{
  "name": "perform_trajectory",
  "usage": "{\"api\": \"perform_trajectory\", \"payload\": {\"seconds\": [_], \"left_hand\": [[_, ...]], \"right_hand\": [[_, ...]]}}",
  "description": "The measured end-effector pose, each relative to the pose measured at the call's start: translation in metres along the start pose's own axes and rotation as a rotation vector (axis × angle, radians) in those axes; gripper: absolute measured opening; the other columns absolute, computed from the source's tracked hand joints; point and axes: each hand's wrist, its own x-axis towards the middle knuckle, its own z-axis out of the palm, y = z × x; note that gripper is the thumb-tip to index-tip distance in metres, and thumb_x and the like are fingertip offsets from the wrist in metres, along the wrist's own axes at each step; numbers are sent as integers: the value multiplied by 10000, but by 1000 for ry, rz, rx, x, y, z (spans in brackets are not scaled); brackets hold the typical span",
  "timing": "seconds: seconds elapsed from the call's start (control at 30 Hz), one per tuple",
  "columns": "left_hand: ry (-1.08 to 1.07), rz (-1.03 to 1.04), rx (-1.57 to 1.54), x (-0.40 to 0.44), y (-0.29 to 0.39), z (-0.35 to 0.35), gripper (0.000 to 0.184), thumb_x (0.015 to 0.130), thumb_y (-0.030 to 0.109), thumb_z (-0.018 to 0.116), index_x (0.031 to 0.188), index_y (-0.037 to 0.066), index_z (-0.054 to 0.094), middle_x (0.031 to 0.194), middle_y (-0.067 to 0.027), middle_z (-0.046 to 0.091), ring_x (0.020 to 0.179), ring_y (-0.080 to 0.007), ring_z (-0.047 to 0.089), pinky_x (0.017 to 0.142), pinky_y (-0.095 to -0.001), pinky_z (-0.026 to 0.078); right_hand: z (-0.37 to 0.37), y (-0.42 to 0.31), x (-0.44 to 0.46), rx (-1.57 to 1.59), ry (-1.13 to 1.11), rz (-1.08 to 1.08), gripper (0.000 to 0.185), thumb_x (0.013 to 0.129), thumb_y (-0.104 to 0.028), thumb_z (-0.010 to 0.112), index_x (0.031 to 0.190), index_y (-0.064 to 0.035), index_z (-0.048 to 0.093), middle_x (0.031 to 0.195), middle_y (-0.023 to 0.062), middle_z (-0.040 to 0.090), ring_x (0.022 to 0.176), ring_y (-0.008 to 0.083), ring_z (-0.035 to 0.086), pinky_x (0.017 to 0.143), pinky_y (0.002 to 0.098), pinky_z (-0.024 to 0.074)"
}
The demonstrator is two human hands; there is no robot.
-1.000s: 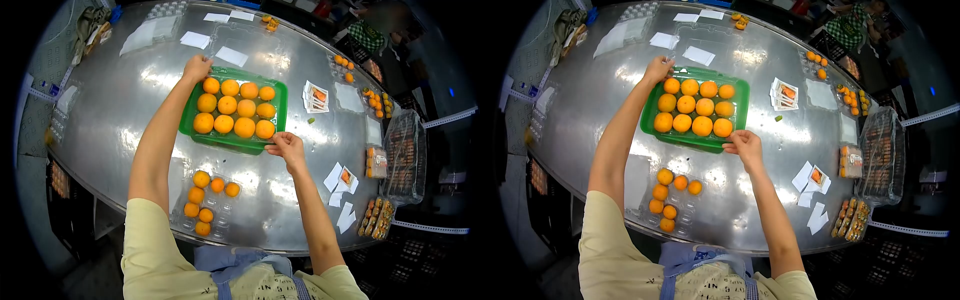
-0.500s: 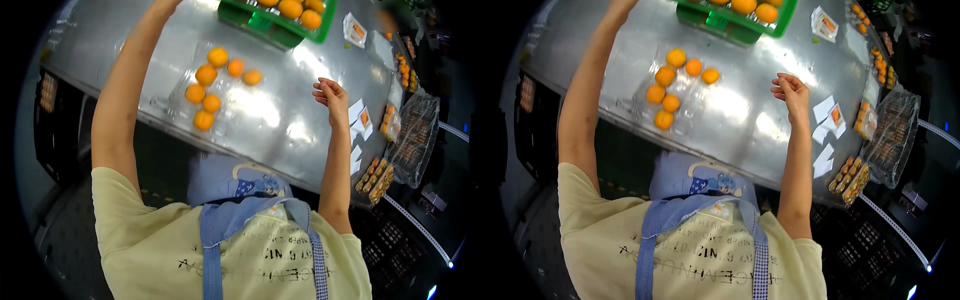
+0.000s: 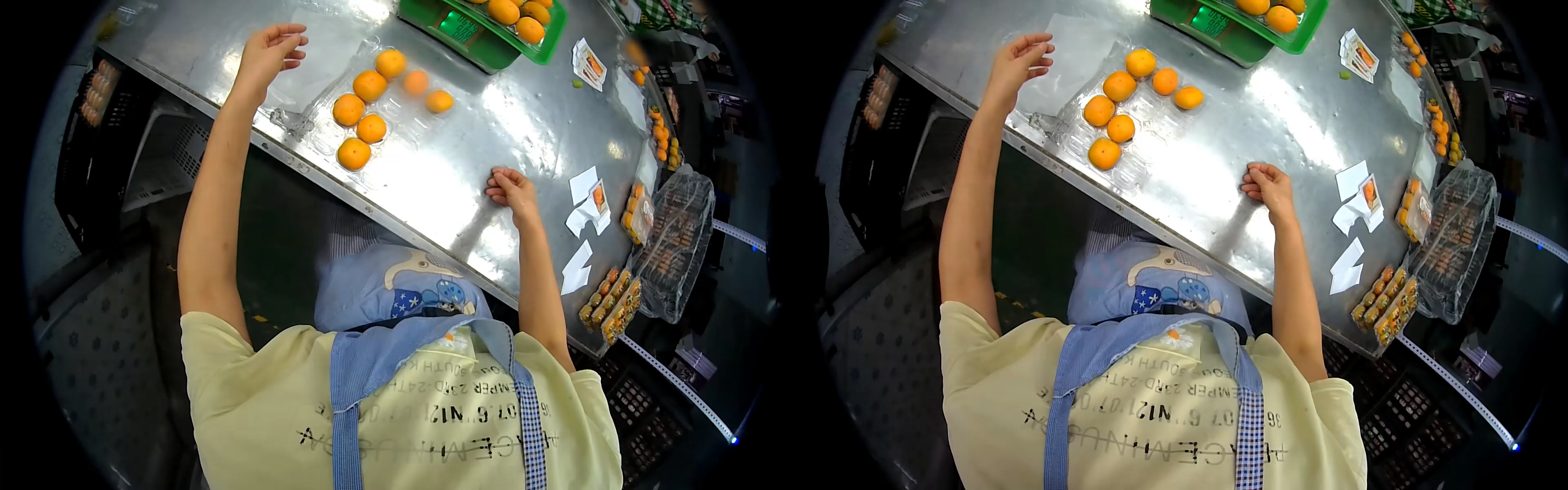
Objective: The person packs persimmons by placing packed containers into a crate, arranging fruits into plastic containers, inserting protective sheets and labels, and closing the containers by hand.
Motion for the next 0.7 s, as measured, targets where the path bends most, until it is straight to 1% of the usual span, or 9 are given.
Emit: {"api": "perform_trajectory", "payload": {"seconds": [0.17, 0.27, 0.37, 0.4, 0.5, 0.6, 0.7], "left_hand": [[-53, -6, -16, -6, 6, 6, 268, 905, 211, 591, 1129, 70, 632, 999, -60, 667, 831, -127, 635, 762, -262, 521], [-64, -3, 25, 1, 18, 13, 269, 909, 219, 581, 1133, 77, 627, 992, -52, 664, 831, -126, 627, 769, -262, 516], [-87, 9, 74, 18, 38, 19, 271, 913, 230, 577, 1132, 79, 628, 991, -45, 659, 837, -128, 618, 772, -263, 511], [-96, 14, 90, 25, 45, 22, 271, 914, 234, 575, 1130, 80, 629, 990, -43, 658, 837, -129, 614, 771, -264, 509], [-102, 25, 128, 65, 66, 32, 262, 899, 207, 575, 1105, 56, 635, 989, -63, 660, 824, -137, 612, 736, -277, 515], [-98, 50, 182, 112, 87, 55, 265, 899, 213, 576, 1099, 56, 650, 1000, -62, 666, 833, -146, 612, 751, -283, 500], [-112, 175, 299, 164, 99, 83, 263, 896, 226, 585, 1085, 66, 674, 1019, -65, 680, 868, -161, 623, 784, -288, 485]], "right_hand": [[1, 1, -2, 14, 6, -13, 201, 910, -172, 591, 1045, -28, 632, 852, 56, 667, 674, 123, 648, 581, 213, 501], [-3, -2, 3, 2, 2, -5, 203, 910, -165, 586, 1049, -24, 631, 862, 68, 669, 687, 128, 648, 591, 222, 508], [-14, -22, 12, 53, 4, -130, 206, 910, -150, 576, 1056, -16, 629, 878, 85, 669, 700, 142, 648, 607, 240, 517], [-17, -36, 15, 65, 23, -171, 208, 909, -138, 568, 1058, -6, 627, 886, 99, 667, 707, 155, 647, 625, 251, 523], [-28, -91, 24, 122, 86, -269, 213, 907, -134, 565, 1059, 3, 625, 890, 104, 666, 714, 162, 648, 643, 260, 528], [-37, -145, 39, 167, 135, -361, 219, 901, -123, 564, 1063, 15, 614, 882, 110, 663, 719, 161, 648, 656, 261, 537], [-40, -185, 59, 171, 150, -475, 235, 886, -94, 560, 1075, 41, 600, 874, 115, 662, 700, 167, 655, 635, 264, 548]]}}
